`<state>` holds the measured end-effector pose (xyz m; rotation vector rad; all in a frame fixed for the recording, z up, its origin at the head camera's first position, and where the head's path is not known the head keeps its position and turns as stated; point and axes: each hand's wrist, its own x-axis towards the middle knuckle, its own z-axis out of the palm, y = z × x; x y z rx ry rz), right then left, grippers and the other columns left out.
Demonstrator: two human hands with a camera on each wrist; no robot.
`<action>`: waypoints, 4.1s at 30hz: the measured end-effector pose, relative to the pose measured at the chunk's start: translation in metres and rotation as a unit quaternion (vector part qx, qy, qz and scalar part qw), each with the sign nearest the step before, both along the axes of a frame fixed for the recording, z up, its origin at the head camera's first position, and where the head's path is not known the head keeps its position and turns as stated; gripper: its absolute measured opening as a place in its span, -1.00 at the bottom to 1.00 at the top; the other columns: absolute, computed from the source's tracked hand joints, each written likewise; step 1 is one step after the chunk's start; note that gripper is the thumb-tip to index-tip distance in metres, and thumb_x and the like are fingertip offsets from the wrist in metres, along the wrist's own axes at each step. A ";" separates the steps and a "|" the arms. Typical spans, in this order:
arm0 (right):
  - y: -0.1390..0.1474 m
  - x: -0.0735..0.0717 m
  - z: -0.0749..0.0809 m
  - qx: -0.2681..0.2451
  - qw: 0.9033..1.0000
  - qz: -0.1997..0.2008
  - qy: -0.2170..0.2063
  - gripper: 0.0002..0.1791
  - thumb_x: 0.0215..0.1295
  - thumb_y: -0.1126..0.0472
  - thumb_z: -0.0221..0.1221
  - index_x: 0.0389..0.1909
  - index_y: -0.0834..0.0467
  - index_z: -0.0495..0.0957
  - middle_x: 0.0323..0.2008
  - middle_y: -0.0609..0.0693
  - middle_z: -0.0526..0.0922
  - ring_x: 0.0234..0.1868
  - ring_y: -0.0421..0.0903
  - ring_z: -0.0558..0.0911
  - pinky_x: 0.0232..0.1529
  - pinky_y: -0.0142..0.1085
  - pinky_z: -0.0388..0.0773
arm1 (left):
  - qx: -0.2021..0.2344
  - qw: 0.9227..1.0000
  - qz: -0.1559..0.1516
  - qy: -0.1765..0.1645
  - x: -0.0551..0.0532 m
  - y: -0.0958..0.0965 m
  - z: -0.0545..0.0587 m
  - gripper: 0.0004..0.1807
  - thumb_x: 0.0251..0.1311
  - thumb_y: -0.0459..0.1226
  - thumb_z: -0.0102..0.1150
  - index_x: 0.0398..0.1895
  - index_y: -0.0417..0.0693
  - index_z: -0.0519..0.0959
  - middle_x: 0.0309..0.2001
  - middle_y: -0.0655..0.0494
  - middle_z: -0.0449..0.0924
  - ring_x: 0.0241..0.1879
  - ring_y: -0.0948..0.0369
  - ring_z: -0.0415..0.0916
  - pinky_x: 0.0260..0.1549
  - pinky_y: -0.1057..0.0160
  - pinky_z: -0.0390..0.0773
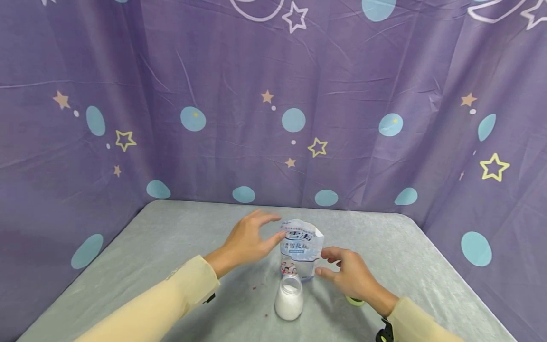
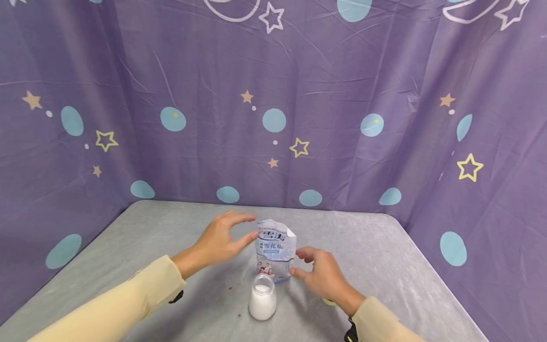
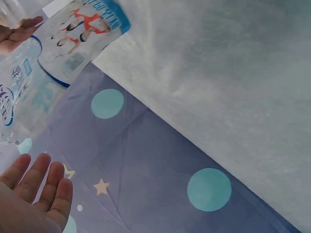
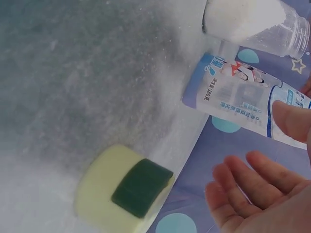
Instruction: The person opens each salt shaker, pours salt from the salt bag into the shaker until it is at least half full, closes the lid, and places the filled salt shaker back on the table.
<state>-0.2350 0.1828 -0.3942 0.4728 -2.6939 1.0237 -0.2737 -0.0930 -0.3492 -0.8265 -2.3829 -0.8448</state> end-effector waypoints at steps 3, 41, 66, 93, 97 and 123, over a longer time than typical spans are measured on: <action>0.003 0.002 0.000 0.001 1.000 0.003 0.006 -0.60 0.16 0.14 0.49 0.00 0.18 0.69 -0.08 0.02 0.75 -0.05 0.01 0.69 -0.01 -0.02 0.60 | 0.000 1.000 0.002 -0.004 0.001 -0.006 -0.005 -0.54 0.25 -0.04 0.39 0.15 -0.04 0.67 0.12 0.08 0.68 0.16 0.10 0.57 0.16 0.02 0.53; 0.033 0.016 -0.007 0.003 0.999 0.017 0.034 -0.38 0.08 -0.08 0.54 0.17 0.00 0.65 0.06 -0.15 0.71 0.01 -0.11 0.64 0.04 -0.05 0.59 | -0.091 0.995 0.016 -0.037 0.034 -0.048 -0.047 -0.49 0.27 0.05 0.35 0.15 -0.05 0.66 0.14 0.06 0.67 0.18 0.08 0.57 0.16 -0.02 0.54; 0.057 0.022 -0.010 -0.029 0.999 0.004 -0.039 -0.30 -0.05 -0.04 0.61 0.16 -0.01 0.63 0.10 -0.13 0.70 0.10 0.08 0.60 0.08 -0.08 0.56 | -0.090 0.992 0.021 -0.080 0.045 -0.053 -0.055 -0.44 0.25 0.12 0.35 0.15 -0.02 0.66 0.14 0.05 0.67 0.17 0.04 0.58 0.14 -0.06 0.55; 0.083 0.025 -0.027 -0.087 0.989 -0.005 -0.123 -0.22 -0.14 0.25 0.64 0.17 0.36 0.57 -0.08 0.08 0.70 -0.12 -0.03 0.63 -0.18 -0.29 0.60 | -0.092 0.992 0.019 -0.083 0.048 -0.054 -0.059 -0.45 0.24 0.12 0.36 0.14 -0.03 0.67 0.13 0.05 0.67 0.16 0.04 0.59 0.12 -0.05 0.56; 0.085 0.026 -0.028 -0.091 0.986 -0.010 -0.142 -0.23 -0.14 0.28 0.63 0.16 0.38 0.56 -0.16 0.05 0.68 -0.17 -0.04 0.62 -0.26 -0.32 0.58 | -0.096 0.991 0.021 -0.088 0.050 -0.056 -0.060 -0.45 0.24 0.11 0.36 0.14 -0.04 0.67 0.12 0.05 0.67 0.16 0.05 0.58 0.12 -0.04 0.56; 0.084 0.028 -0.033 -0.047 0.989 -0.032 -0.138 -0.43 -0.16 0.21 0.63 -0.05 0.19 0.68 -0.33 -0.06 0.65 -0.31 -0.13 0.58 -0.31 -0.35 0.50 | -0.100 0.987 0.002 -0.123 0.057 -0.058 -0.066 -0.44 0.25 0.09 0.37 0.15 -0.11 0.66 0.12 0.03 0.68 0.15 0.02 0.59 0.13 -0.07 0.55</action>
